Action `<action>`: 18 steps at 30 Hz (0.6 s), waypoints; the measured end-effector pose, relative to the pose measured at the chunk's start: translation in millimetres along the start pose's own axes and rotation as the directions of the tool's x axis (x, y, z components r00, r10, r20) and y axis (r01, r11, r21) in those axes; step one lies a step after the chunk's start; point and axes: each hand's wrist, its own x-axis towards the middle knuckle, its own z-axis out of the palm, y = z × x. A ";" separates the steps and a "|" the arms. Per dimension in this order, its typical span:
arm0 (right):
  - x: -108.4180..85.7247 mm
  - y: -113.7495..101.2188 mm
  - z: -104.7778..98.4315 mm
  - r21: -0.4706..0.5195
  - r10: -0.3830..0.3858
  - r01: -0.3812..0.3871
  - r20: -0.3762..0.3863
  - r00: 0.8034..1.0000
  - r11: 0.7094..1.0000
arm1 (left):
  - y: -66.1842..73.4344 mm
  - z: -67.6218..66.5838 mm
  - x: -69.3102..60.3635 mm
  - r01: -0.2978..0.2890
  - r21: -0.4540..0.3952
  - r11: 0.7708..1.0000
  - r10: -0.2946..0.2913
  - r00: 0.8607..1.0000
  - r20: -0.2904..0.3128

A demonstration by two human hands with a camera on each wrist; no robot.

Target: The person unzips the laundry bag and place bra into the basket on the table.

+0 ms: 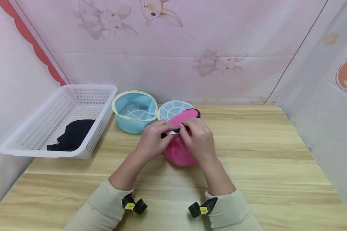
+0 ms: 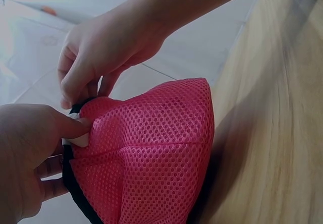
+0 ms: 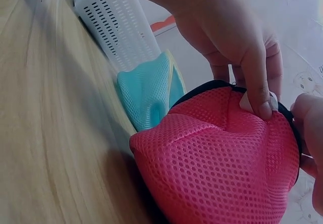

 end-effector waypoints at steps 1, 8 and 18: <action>0.4 0.2 -0.3 -0.005 0.001 -0.001 -0.001 1.000 1.000 | -0.3 -0.3 0.3 0.002 0.001 1.000 -0.002 1.000 -0.002; 0.3 1.8 0.3 -0.004 0.011 -0.011 -0.032 0.999 1.000 | -3.0 -2.5 0.4 0.027 -0.007 1.000 -0.027 1.000 0.013; 1.8 3.0 -1.1 -0.010 0.052 -0.053 -0.067 0.996 0.999 | -6.5 -6.5 1.1 0.048 -0.025 0.999 -0.048 0.999 0.019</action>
